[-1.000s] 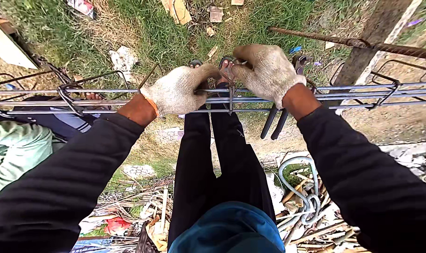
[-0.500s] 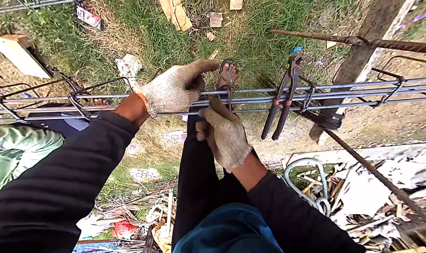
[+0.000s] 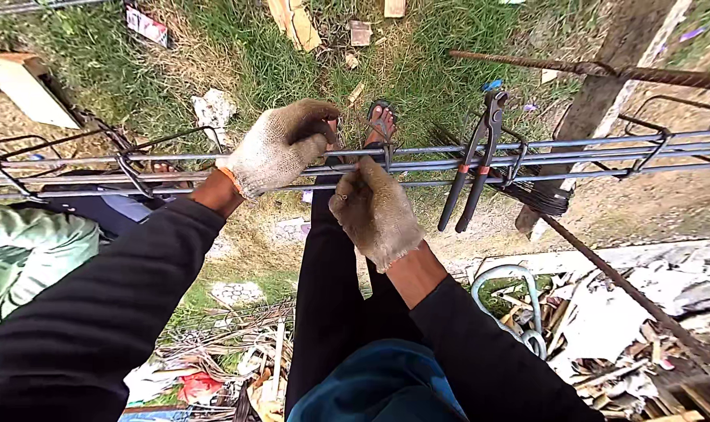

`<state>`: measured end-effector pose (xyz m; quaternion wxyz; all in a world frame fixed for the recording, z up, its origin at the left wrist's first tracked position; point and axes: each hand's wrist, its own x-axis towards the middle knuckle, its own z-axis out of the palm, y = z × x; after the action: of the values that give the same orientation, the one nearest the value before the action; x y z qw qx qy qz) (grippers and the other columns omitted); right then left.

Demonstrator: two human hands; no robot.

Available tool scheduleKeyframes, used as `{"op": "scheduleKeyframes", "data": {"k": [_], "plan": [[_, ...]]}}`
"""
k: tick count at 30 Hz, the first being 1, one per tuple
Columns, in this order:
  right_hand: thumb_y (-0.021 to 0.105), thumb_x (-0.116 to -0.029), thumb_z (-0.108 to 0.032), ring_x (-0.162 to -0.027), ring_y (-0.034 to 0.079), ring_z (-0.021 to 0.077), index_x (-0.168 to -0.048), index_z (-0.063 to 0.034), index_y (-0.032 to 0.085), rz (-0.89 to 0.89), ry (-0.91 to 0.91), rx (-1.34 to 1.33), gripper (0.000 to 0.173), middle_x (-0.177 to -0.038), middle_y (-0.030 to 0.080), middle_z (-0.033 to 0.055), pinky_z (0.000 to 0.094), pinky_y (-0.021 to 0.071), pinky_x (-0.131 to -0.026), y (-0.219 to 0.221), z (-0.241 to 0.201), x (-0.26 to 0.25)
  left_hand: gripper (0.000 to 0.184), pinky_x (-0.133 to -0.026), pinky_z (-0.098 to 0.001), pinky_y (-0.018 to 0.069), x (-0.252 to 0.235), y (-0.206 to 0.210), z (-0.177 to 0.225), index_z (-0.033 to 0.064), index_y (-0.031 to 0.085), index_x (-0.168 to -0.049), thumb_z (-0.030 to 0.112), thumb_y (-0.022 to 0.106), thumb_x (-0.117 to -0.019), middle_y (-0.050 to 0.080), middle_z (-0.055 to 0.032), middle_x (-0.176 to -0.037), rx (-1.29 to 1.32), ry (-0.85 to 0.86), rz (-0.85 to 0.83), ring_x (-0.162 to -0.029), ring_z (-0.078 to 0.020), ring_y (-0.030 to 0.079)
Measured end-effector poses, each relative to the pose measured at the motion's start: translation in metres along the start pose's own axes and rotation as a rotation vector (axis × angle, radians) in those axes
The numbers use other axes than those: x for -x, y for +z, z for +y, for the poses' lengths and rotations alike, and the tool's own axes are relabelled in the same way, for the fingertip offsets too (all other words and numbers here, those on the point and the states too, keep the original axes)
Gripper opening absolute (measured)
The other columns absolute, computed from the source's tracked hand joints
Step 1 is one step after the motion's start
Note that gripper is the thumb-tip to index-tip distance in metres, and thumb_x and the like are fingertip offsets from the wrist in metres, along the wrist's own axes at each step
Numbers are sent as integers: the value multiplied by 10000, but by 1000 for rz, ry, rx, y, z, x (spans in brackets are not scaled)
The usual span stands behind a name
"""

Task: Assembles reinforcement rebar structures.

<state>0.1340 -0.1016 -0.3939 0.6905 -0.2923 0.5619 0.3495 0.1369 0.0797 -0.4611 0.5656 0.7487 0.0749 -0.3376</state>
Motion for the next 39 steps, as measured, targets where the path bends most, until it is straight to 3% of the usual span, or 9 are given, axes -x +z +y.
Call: {"op": "scheduleKeyframes", "data": {"k": [3, 5, 11, 13, 18, 23, 26, 29, 39], "plan": [[422, -1083, -275, -753, 621, 127, -970, -159, 548, 29, -4, 114, 205, -830, 609, 1, 318, 551, -701, -10, -17, 11, 352, -773, -340, 589, 1, 8, -3, 128, 647, -1326, 264, 536, -1021, 722, -1, -977, -170, 65, 28, -818, -76, 676], [390, -1094, -289, -931, 665, 181, -1010, -133, 590, 22, -33, 171, 267, -966, 657, 34, 402, 570, -863, -16, -26, 18, 350, -862, -386, 582, -1, 12, -4, 153, 683, -1303, 293, 516, -1030, 737, -15, -1066, -228, 87, 15, -914, -98, 693], [362, -1101, -292, -1156, 670, 317, -1254, -37, 525, 6, -85, 48, 339, -1217, 659, 178, 502, 555, -1006, -15, -16, 15, 463, -926, -494, 554, -22, 22, 20, 274, 550, -1483, 285, 518, -1022, 713, -9, -1227, -220, 57, -161, -1040, -153, 691], [399, -1096, -263, -1083, 693, 323, -1266, -20, 527, 19, -152, 233, 323, -1153, 671, 183, 509, 580, -960, -25, -21, 14, 482, -939, -530, 540, -32, 27, 23, 310, 537, -1494, 230, 460, -1024, 722, -19, -1231, -270, 113, -246, -1092, -188, 694], [475, -1048, -174, -832, 683, 230, -992, -52, 621, 22, -361, 597, 198, -849, 648, 76, 500, 600, -874, -31, -36, 20, 550, -833, -592, 520, -44, 36, 31, 354, 468, -1535, 262, 485, -993, 712, -113, -1119, -457, 122, -336, -1015, -330, 678], [529, -1024, -164, -701, 660, 157, -948, -44, 706, 78, -584, 1100, 227, -761, 683, 42, 375, 584, -686, -28, -46, 13, 534, -1032, -633, 392, -51, 36, 47, 391, 511, -1490, 292, 555, -967, 669, -123, -1267, -621, 118, -368, -1228, -391, 575], [537, -985, -116, -640, 623, 156, -900, -42, 662, 51, -471, 982, 168, -688, 615, 26, 401, 590, -684, -15, -59, 14, 509, -1045, -653, 396, -50, 39, 41, 373, 534, -1482, 291, 525, -979, 666, -138, -1291, -556, 140, -355, -1284, -437, 532], [549, -969, -89, -562, 570, 126, -888, -65, 636, 43, -353, 861, 121, -630, 551, -10, 358, 571, -616, -8, -66, 18, 500, -1123, -642, 320, -51, 43, 33, 357, 543, -1476, 290, 492, -982, 688, -109, -1271, -507, 179, -329, -1271, -365, 573], [498, -1026, -167, -744, 652, 161, -960, -93, 665, -9, -329, 858, 194, -783, 616, 4, 469, 600, -854, -21, -73, 28, 531, -1048, -597, 396, -50, 43, 24, 421, 616, -1398, 246, 555, -900, 634, -23, -1321, -447, 300, -194, -1251, -286, 555]]}}
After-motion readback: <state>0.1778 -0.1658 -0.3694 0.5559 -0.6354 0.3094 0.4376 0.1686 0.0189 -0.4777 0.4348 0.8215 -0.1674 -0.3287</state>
